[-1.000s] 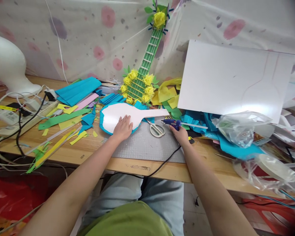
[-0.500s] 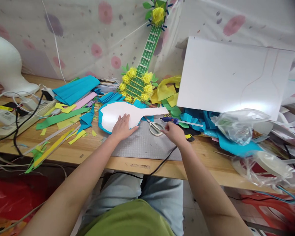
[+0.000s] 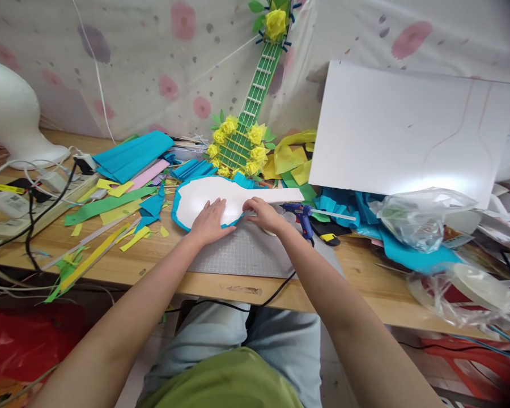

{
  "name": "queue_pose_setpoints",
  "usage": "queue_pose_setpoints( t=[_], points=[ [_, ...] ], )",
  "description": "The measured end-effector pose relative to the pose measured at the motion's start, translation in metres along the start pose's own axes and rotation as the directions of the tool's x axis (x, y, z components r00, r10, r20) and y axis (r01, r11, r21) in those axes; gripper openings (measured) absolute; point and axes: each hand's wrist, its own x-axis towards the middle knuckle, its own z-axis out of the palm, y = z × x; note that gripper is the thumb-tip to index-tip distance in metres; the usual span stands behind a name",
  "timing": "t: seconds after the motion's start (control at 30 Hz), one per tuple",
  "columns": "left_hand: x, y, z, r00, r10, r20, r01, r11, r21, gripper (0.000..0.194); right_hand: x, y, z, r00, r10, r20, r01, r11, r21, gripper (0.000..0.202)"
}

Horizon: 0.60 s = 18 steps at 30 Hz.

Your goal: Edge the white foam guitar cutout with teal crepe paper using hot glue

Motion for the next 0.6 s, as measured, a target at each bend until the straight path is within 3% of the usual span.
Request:
queue_pose_setpoints(
  t=[0.23, 0.6],
  points=[
    [-0.007, -0.010, -0.012, 0.999, 0.012, 0.033, -0.013, 1.000, 0.020, 0.076, 0.007, -0.004, 0.013, 0.998, 0.055, -0.040, -0.042, 0.962, 0.270, 0.015],
    [-0.008, -0.015, -0.017, 0.998, -0.006, 0.056, 0.007, 1.000, -0.003, 0.072, 0.025, -0.005, 0.024, 0.999, 0.041, 0.004, -0.040, 0.955, 0.295, 0.007]
  ],
)
